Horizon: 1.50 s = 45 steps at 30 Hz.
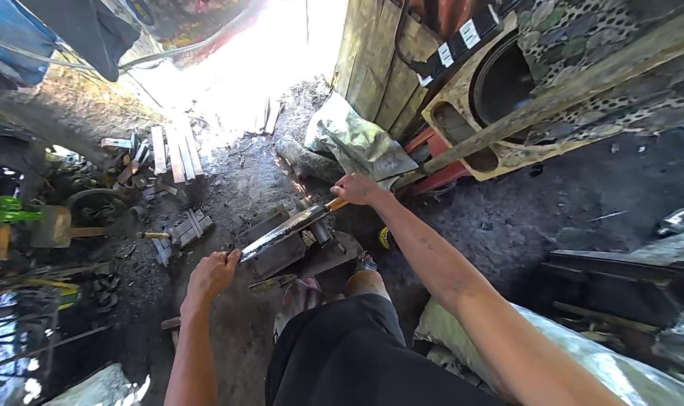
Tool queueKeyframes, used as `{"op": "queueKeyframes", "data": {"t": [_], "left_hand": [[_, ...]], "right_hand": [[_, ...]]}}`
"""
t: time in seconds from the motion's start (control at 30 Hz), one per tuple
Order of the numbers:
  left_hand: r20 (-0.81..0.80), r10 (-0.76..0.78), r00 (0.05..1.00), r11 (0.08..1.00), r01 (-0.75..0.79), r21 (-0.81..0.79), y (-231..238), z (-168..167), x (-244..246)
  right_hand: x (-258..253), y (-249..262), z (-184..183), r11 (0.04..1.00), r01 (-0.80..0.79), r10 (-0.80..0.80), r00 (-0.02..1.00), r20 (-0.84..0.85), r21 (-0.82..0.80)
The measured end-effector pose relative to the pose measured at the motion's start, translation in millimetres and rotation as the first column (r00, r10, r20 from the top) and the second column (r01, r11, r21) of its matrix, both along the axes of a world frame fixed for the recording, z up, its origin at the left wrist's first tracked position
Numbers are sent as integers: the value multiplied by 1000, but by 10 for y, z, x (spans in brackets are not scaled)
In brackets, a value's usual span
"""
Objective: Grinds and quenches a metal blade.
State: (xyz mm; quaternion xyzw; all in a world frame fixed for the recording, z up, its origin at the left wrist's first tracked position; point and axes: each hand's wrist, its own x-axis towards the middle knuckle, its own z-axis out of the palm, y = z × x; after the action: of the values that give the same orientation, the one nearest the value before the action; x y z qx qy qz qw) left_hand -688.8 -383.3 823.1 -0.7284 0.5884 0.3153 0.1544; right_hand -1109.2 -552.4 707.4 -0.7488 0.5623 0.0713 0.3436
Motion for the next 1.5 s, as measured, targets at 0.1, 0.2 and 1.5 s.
{"op": "queueKeyframes", "data": {"t": [0.1, 0.2, 1.5], "left_hand": [[20, 21, 1000, 1000, -21, 0, 51, 63, 51], [5, 16, 1000, 1000, -16, -23, 61, 88, 41], [164, -27, 986, 999, 33, -33, -176, 53, -342]], "right_hand": [[78, 6, 56, 1000, -19, 19, 1000, -5, 5], [94, 26, 19, 1000, -25, 25, 1000, 10, 13], [-176, 20, -50, 996, 70, -71, 997, -16, -55]]}}
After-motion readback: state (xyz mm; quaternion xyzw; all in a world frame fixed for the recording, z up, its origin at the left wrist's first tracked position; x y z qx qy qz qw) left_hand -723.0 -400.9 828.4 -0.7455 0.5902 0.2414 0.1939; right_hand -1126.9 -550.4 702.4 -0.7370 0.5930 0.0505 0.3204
